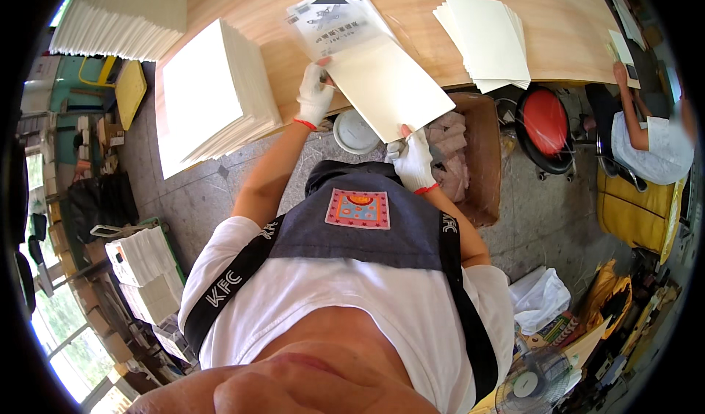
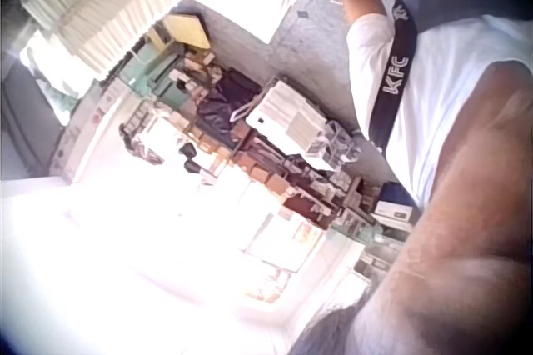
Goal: The person repeatedly picks up a white sheet of paper, folds it in half, and places it on a stack. The person wears white gloves and a KFC-branded apron while performing this repetitive folding task at a wooden table.
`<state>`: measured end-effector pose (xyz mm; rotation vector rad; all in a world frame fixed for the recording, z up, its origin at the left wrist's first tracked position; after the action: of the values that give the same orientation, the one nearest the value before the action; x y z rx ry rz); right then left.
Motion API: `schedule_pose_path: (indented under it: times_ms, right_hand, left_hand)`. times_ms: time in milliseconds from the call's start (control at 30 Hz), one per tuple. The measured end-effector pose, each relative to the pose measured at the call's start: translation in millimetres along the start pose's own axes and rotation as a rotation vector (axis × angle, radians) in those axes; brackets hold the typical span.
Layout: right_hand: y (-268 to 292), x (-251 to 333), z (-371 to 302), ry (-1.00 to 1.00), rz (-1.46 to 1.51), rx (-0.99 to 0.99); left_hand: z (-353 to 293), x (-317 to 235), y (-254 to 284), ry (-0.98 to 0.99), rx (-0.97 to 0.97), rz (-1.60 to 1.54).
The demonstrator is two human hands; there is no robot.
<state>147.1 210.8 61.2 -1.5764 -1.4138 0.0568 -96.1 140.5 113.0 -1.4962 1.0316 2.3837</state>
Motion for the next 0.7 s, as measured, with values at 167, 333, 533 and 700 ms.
schedule_pose_path:
  times_ms: [167,333,533,700]
  right_hand:
    - [-21,10,-15,0.046,-0.137,0.126]
    - [-26,12,-18,0.060,-0.191,0.067]
    - [-9,-16,0,-0.046,-0.332,-0.007]
    - [-17,-43,31,-0.200,-0.180,-0.010]
  left_hand:
    - [-30,41,-42,0.414,-0.545,-0.832]
    - [-33,43,-100,0.641,-0.079,-1.264]
    - [-100,50,-136,0.931,0.016,-1.578]
    - [-140,85,-143,1.049,-0.047,-1.306]
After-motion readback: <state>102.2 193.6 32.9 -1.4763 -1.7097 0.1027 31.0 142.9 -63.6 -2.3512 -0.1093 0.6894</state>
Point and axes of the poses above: each hand's wrist, its own z-axis towards the middle knuckle, its own y-axis out of the back of the hand, x = y × z, the point moved 8 cm from there along z, towards the middle knuckle, and after that the axes turned 4 degrees about y, right-handed, at the moved point
